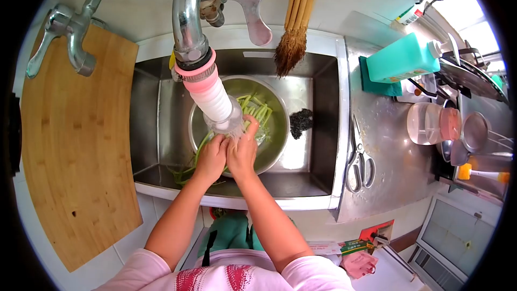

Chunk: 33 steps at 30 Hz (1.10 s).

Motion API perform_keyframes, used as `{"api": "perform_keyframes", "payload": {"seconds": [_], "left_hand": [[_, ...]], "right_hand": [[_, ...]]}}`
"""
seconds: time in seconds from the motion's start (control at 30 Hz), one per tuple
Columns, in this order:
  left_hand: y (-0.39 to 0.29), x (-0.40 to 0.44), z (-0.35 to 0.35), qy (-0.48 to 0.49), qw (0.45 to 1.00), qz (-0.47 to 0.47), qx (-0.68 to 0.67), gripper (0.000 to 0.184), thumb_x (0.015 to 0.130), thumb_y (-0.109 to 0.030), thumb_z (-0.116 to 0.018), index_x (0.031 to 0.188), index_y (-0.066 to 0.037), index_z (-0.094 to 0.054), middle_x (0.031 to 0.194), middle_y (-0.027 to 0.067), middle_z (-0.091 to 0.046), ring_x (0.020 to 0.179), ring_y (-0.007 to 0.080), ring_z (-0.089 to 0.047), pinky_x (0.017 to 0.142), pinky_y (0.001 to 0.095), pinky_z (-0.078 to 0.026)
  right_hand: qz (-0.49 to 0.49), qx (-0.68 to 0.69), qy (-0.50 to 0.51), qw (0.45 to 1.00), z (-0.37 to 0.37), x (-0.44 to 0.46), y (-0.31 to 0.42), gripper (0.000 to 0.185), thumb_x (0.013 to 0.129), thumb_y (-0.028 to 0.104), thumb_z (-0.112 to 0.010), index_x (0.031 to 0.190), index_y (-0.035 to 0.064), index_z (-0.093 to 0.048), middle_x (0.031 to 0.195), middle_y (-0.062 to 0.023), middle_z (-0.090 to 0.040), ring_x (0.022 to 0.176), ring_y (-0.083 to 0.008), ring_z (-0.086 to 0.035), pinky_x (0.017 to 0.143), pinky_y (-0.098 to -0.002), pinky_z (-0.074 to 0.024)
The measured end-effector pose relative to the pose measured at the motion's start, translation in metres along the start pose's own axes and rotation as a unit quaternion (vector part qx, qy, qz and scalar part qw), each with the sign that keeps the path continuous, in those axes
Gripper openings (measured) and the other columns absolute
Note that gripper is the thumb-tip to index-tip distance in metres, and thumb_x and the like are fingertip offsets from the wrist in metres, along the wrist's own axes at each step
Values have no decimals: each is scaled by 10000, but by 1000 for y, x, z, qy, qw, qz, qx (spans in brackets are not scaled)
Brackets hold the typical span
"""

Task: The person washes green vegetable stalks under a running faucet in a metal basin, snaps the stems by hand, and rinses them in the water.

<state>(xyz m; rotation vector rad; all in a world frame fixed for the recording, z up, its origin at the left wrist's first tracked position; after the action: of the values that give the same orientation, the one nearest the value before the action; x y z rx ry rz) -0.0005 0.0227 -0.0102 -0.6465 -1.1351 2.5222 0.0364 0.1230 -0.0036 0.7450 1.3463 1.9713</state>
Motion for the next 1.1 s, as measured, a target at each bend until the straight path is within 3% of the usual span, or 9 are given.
{"api": "perform_keyframes", "payload": {"seconds": [0.23, 0.33, 0.4, 0.43, 0.53, 0.63, 0.87, 0.97, 1.1], "left_hand": [[-7, -7, 4, 53, 996, 24, -61, 243, 872, -231, -466, 785, -9, -507, 723, 203, -570, 708, 405, -536, 593, 431, -408], [0, 3, 0, 6, 998, 1, -55, 245, 882, -236, -456, 796, -13, -509, 717, 195, -571, 707, 400, -538, 589, 427, -406], [-6, -2, -3, 4, 998, -10, -56, 216, 875, -219, -475, 804, -16, -502, 700, 183, -567, 670, 370, -550, 578, 407, -411], [-9, -5, -3, 13, 997, -3, -78, 190, 863, -196, -490, 804, -16, -498, 696, 178, -567, 647, 347, -552, 573, 394, -413], [5, -10, -10, 14, 990, 28, -137, 155, 839, -157, -526, 795, -13, -489, 674, 154, -565, 595, 284, -547, 564, 352, -416], [8, -7, 1, -82, 978, 24, -190, 190, 857, -184, -511, 788, -7, -495, 649, 141, -553, 587, 293, -530, 562, 353, -407], [-2, -23, 8, -23, 992, 119, -44, 272, 872, -247, -485, 753, -4, -498, 638, 184, -515, 587, 339, -498, 548, 386, -382], [3, -12, 11, -54, 993, 106, -19, 230, 872, -209, -474, 775, -2, -498, 641, 175, -525, 598, 337, -515, 562, 375, -400], [-27, -20, 1, -7, 996, 32, -78, 128, 855, -122, -469, 825, -2, -499, 653, 119, -580, 604, 271, -579, 596, 341, -433]], "right_hand": [[-143, 123, 62, 980, -14, 6, -48, 207, 884, 226, -477, 906, 21, -469, 625, -198, -557, 606, -356, -583, 538, -392, -420], [46, 19, -81, 995, -1, -3, -1, 279, 898, 246, -483, 784, -8, -492, 558, -162, -521, 504, -207, -509, 493, -345, -390], [-44, 62, -31, 997, 3, 3, -14, 226, 886, 197, -498, 809, -15, -504, 576, -163, -527, 512, -202, -504, 510, -336, -400], [-164, 74, 69, 981, -5, 4, -38, 154, 849, 137, -511, 883, -12, -500, 644, -193, -567, 599, -313, -587, 554, -373, -430], [-161, 123, 121, 972, -12, 6, -44, 135, 815, 101, -520, 891, -10, -502, 668, -216, -576, 665, -394, -583, 567, -387, -441], [11, 59, 65, 996, -13, -4, -7, 145, 812, 114, -538, 787, -29, -523, 621, -201, -561, 593, -366, -560, 538, -361, -427], [-121, 125, 247, 953, -14, 6, -25, 161, 818, 113, -510, 911, -18, -495, 659, -231, -548, 663, -397, -561, 560, -421, -428], [3, 86, 140, 986, -4, -1, 5, 212, 873, 186, -471, 822, -18, -495, 616, -219, -532, 590, -352, -555, 530, -409, -412], [-124, 83, 172, 974, 2, 20, -13, 365, 932, 285, -377, 732, -13, -447, 580, -218, -497, 582, -356, -528, 558, -407, -406]]}}
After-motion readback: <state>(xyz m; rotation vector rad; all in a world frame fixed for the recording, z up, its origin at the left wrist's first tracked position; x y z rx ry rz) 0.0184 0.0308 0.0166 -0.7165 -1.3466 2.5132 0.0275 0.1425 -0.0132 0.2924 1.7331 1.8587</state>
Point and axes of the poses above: each hand's wrist, its own x-axis towards the middle knuckle, its own z-axis out of the back of the hand, y = z × x, the point moved 6 cm from there along x, towards the middle knuckle
